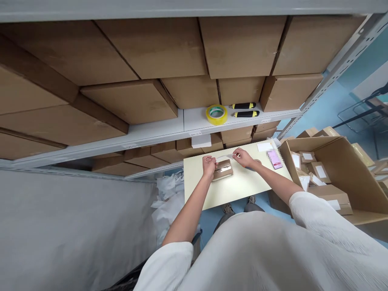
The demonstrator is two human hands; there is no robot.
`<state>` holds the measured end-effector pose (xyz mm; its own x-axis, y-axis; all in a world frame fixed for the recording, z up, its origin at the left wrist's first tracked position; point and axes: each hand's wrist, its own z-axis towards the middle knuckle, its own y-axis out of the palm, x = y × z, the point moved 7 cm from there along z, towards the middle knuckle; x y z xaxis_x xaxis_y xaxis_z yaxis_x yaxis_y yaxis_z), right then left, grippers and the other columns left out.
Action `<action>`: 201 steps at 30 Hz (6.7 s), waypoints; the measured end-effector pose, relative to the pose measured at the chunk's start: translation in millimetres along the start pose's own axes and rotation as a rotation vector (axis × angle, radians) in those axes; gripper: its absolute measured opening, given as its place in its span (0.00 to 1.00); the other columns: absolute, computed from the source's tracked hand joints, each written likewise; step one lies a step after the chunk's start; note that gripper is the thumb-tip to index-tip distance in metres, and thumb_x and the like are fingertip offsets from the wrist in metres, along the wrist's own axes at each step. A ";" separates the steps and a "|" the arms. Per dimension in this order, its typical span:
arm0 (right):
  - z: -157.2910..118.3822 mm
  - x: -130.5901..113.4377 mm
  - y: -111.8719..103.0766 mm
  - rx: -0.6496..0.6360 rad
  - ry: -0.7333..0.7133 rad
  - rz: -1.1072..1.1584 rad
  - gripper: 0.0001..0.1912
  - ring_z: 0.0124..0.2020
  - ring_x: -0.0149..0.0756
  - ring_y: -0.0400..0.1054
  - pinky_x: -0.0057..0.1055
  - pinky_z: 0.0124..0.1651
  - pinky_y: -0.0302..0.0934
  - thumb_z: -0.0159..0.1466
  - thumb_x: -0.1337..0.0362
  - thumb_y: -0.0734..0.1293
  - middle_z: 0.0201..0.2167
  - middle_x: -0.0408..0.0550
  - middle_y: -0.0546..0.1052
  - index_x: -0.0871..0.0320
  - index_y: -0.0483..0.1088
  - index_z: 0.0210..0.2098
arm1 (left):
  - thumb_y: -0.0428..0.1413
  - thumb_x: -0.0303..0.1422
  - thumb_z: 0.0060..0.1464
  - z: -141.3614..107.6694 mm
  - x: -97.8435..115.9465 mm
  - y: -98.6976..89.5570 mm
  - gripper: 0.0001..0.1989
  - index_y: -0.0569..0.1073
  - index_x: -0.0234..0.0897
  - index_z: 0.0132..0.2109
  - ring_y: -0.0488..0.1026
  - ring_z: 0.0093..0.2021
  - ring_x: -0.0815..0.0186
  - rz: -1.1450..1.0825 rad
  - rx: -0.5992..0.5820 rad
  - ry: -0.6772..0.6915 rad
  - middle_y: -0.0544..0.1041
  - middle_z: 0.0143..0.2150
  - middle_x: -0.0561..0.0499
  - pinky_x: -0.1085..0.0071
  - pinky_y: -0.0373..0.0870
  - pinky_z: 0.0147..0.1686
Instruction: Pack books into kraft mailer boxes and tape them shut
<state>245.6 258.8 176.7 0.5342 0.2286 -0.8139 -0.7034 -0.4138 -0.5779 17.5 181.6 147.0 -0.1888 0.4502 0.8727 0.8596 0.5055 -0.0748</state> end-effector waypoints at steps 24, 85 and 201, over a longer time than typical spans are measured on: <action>-22.0 11.2 79.0 0.059 0.472 -0.119 0.12 0.40 0.39 0.75 0.29 0.40 0.64 0.63 0.67 0.67 0.32 0.39 0.77 0.50 0.66 0.46 | 0.66 0.23 0.50 1.4 -43.9 -57.3 0.19 0.69 0.48 0.42 0.80 0.41 0.58 0.394 -0.039 0.136 0.77 0.29 0.58 0.68 0.68 0.44; -79.7 20.1 115.6 -0.014 0.245 -0.526 0.42 0.65 0.55 0.67 0.48 0.66 0.63 0.75 0.52 0.62 0.71 0.66 0.67 0.59 0.45 0.82 | 0.54 0.32 0.63 -20.7 -88.9 -52.2 0.45 0.47 0.37 0.82 0.70 0.69 0.44 0.805 -0.268 0.635 0.71 0.69 0.32 0.43 0.68 0.69; 3.4 -175.5 7.0 0.249 -0.318 -0.635 0.23 0.56 0.54 0.69 0.49 0.60 0.64 0.79 0.56 0.59 0.58 0.60 0.77 0.55 0.72 0.67 | 0.57 0.27 0.58 17.0 -89.5 -51.3 0.18 0.80 0.40 0.54 0.81 0.55 0.57 0.476 -0.358 0.365 0.78 0.61 0.42 0.56 0.77 0.62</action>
<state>145.3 218.8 315.3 0.7375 0.6163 -0.2762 -0.4111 0.0852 -0.9076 -17.8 127.9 64.6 0.3649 0.2542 0.8957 0.9248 0.0126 -0.3803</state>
